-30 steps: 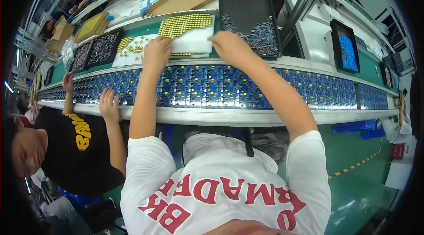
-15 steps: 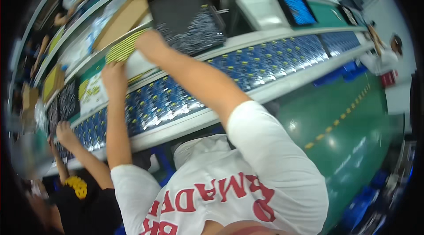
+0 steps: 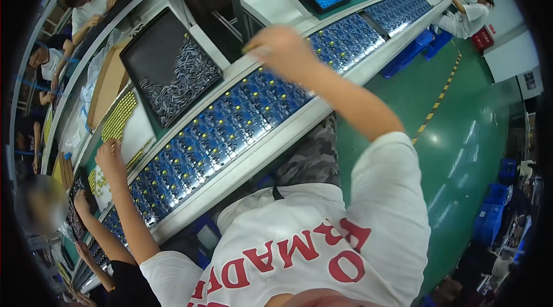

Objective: The person assembles circuit boards on a production line by picking small electronic components from trays and inserting them into the boards by hand.

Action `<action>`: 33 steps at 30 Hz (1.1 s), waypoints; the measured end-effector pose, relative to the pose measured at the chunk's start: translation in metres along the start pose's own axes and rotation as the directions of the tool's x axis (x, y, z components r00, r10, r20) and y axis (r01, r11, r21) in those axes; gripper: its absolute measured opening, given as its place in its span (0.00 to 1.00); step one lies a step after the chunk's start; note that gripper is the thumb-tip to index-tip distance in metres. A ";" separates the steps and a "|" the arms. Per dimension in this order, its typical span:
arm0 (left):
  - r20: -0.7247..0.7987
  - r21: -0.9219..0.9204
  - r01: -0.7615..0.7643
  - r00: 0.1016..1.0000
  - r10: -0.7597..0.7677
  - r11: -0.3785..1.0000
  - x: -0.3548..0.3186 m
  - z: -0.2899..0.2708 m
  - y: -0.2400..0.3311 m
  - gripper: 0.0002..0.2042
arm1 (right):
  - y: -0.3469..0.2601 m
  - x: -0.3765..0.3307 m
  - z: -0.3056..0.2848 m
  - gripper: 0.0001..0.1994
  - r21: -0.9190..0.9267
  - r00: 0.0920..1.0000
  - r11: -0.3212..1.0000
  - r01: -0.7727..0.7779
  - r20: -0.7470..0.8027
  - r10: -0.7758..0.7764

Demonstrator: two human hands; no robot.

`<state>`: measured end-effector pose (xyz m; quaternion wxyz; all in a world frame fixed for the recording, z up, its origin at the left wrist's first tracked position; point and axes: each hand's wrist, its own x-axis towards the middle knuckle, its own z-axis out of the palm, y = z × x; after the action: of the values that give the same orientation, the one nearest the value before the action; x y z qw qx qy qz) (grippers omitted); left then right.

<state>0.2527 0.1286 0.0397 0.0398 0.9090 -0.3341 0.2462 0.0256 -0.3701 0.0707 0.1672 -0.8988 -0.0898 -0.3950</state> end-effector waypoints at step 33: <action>0.027 -0.506 -0.264 0.947 0.321 0.821 0.115 -0.017 0.366 0.07 | 0.212 -0.087 -0.096 0.03 -0.432 0.939 0.891 0.141 0.343 0.017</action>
<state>0.0915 -0.2185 0.0759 0.2148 0.8182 -0.5230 0.1045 -0.0359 -0.6055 0.0182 -0.0760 -0.9637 -0.0523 -0.2503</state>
